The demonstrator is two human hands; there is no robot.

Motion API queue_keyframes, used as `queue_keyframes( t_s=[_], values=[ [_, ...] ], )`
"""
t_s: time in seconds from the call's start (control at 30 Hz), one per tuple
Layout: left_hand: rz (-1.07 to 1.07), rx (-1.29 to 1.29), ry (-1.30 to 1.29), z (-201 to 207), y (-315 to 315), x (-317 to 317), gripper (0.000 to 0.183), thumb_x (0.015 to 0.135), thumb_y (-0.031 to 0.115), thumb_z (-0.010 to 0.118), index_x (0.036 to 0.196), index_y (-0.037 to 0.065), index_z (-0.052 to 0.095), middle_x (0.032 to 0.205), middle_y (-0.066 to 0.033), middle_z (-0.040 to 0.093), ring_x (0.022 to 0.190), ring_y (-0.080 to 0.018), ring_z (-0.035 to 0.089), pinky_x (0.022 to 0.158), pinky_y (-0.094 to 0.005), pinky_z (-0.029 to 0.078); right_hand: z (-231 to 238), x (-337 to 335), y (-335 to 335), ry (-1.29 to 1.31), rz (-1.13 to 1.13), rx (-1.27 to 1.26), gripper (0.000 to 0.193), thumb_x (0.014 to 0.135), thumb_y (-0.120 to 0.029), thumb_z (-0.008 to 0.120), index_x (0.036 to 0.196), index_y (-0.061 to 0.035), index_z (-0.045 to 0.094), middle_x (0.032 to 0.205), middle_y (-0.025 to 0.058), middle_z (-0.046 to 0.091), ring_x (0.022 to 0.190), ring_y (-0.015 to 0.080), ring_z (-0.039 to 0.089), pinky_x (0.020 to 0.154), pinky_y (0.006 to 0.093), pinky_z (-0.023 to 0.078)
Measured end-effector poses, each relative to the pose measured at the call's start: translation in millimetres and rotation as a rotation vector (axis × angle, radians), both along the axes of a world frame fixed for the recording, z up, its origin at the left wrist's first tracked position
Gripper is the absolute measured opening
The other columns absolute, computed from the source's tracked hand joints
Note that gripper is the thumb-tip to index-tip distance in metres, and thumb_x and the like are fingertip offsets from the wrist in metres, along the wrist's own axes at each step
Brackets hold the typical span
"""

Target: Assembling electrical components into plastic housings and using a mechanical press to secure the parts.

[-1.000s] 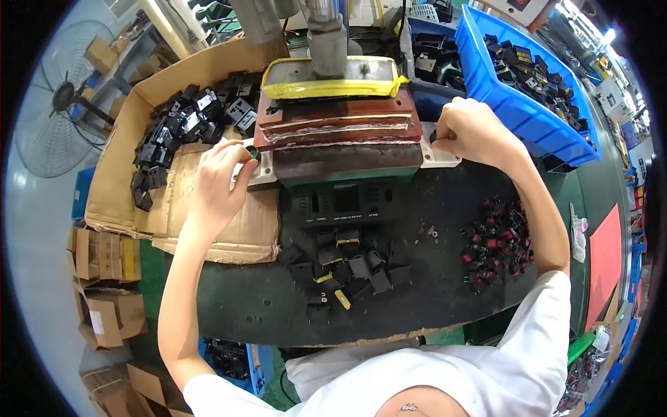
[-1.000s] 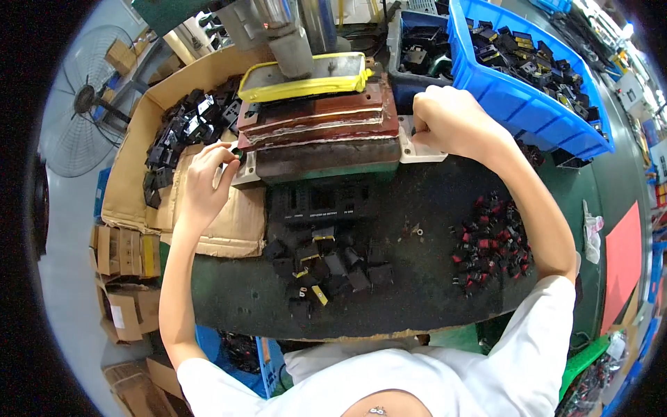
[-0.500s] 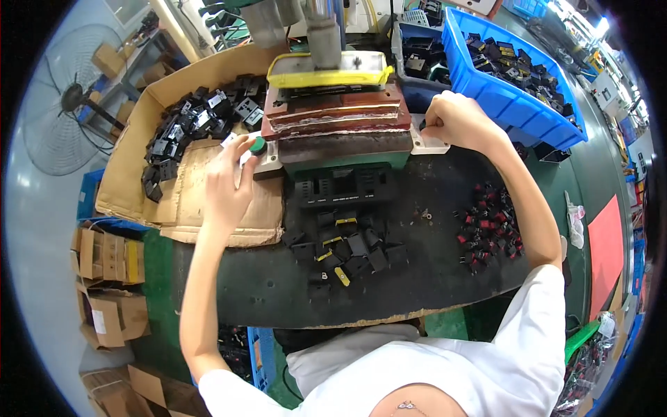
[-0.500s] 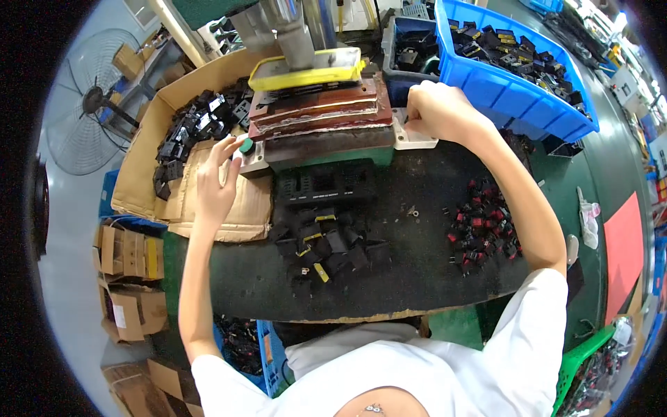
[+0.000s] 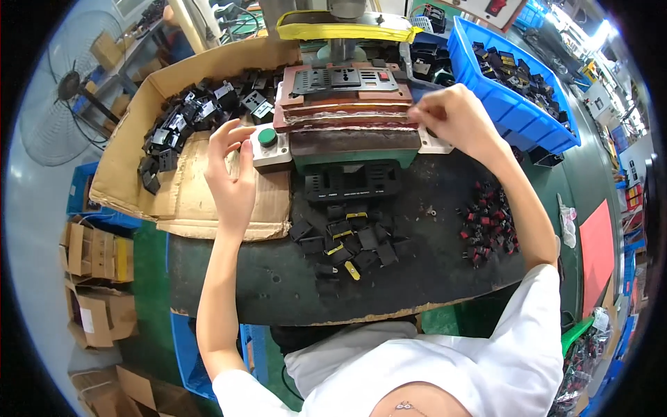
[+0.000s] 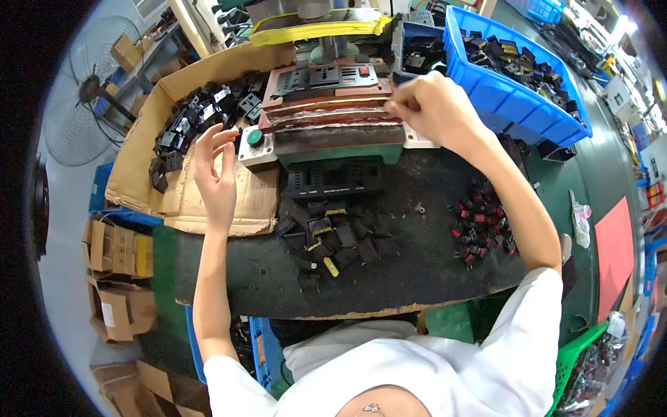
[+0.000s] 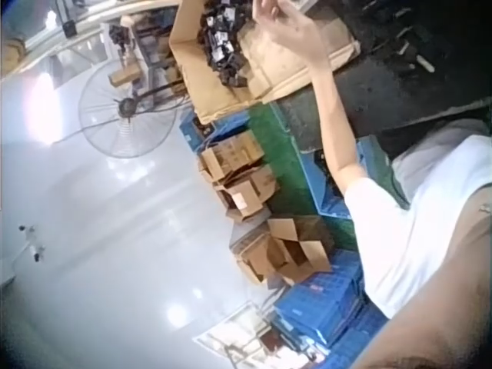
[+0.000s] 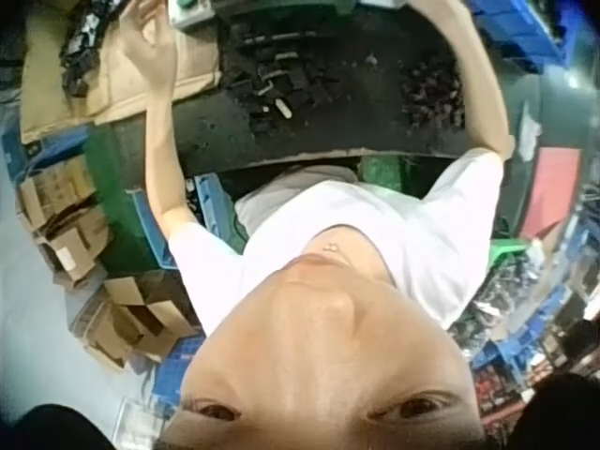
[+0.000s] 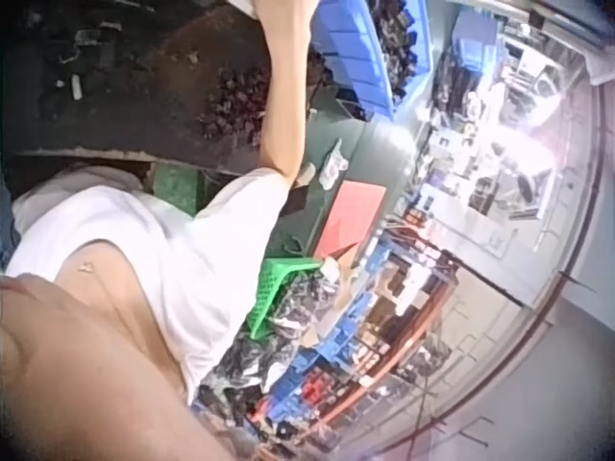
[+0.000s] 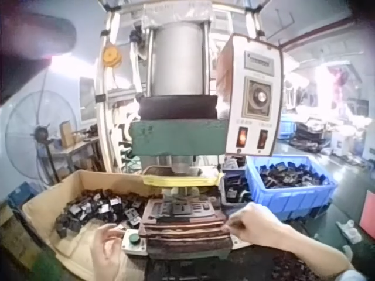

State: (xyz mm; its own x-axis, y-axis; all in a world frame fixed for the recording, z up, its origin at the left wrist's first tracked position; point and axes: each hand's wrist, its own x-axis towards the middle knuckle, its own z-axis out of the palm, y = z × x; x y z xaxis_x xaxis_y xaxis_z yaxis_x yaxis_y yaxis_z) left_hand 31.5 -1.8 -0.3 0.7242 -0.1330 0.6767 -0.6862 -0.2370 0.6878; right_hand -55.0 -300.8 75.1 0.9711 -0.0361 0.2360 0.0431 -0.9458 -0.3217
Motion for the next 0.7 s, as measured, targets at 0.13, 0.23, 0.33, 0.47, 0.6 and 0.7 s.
queue_keyframes(
  t_s=[0.13, 0.23, 0.33, 0.47, 0.6, 0.7],
  values=[
    [-0.017, -0.022, 0.033, 0.7, -1.8, -2.3, 0.025, 0.088, 0.003, 0.054, 0.112, 0.003, 0.053, 0.094, -0.0073, 0.065, 0.09, -0.016, 0.06, 0.083, -0.0302, 0.045, -6.8, 39.5, 0.6, -0.429, 0.234, 0.048, 0.017, 0.083, -0.015, 0.065, 0.091, 0.0, 0.067, 0.084, 0.0126, 0.064, 0.074, 0.0215, 0.064, 0.066, 0.032, 0.051],
    [-0.027, 0.013, 0.001, -0.5, -2.9, -2.7, 0.025, 0.087, 0.004, 0.055, 0.112, 0.004, 0.053, 0.095, -0.0076, 0.065, 0.09, -0.0162, 0.06, 0.083, -0.03, 0.045, -11.0, 74.5, 5.0, -0.354, 0.422, -0.052, 0.037, 0.084, -0.025, 0.065, 0.113, -0.0035, 0.06, 0.109, 0.0154, 0.062, 0.096, 0.0276, 0.061, 0.083, 0.0343, 0.047],
    [-0.039, 0.007, 0.004, -3.6, -3.9, -2.5, 0.026, 0.087, 0.004, 0.055, 0.112, 0.004, 0.053, 0.095, -0.0075, 0.065, 0.089, -0.0162, 0.06, 0.083, -0.0295, 0.045, -26.5, 98.1, 8.2, -0.256, 0.499, -0.014, 0.045, 0.086, -0.033, 0.062, 0.121, -0.0055, 0.054, 0.114, 0.0182, 0.058, 0.102, 0.031, 0.056, 0.087, 0.0365, 0.044],
    [-0.054, 0.01, 0.02, -3.4, -2.8, -3.0, 0.026, 0.087, 0.004, 0.056, 0.112, 0.003, 0.054, 0.095, -0.0077, 0.065, 0.09, -0.0157, 0.06, 0.082, -0.0286, 0.045, -24.2, 102.5, 12.3, -0.259, 0.535, -0.115, 0.039, 0.088, -0.032, 0.059, 0.119, -0.0074, 0.056, 0.11, 0.0151, 0.055, 0.1, 0.0315, 0.054, 0.088, 0.0363, 0.042],
    [-0.126, -0.039, 0.136, -5.7, -5.8, -4.5, 0.025, 0.087, 0.002, 0.055, 0.112, 0.003, 0.054, 0.094, -0.007, 0.065, 0.09, -0.0135, 0.06, 0.082, -0.0269, 0.045, -21.9, 93.9, 15.0, -0.368, 0.518, -0.141, 0.04, 0.088, -0.031, 0.058, 0.122, -0.0093, 0.053, 0.113, 0.0142, 0.055, 0.105, 0.0314, 0.053, 0.091, 0.0379, 0.042],
    [-0.253, -0.156, 0.269, -4.7, -10.4, -11.0, 0.023, 0.087, 0.001, 0.056, 0.11, 0.001, 0.055, 0.092, -0.0069, 0.065, 0.089, -0.0124, 0.06, 0.081, -0.0262, 0.046, -13.5, 78.7, 25.3, -0.442, 0.533, -0.054, 0.042, 0.088, -0.029, 0.059, 0.123, -0.0089, 0.052, 0.116, 0.0147, 0.054, 0.109, 0.0316, 0.052, 0.092, 0.0389, 0.042]
  ],
)
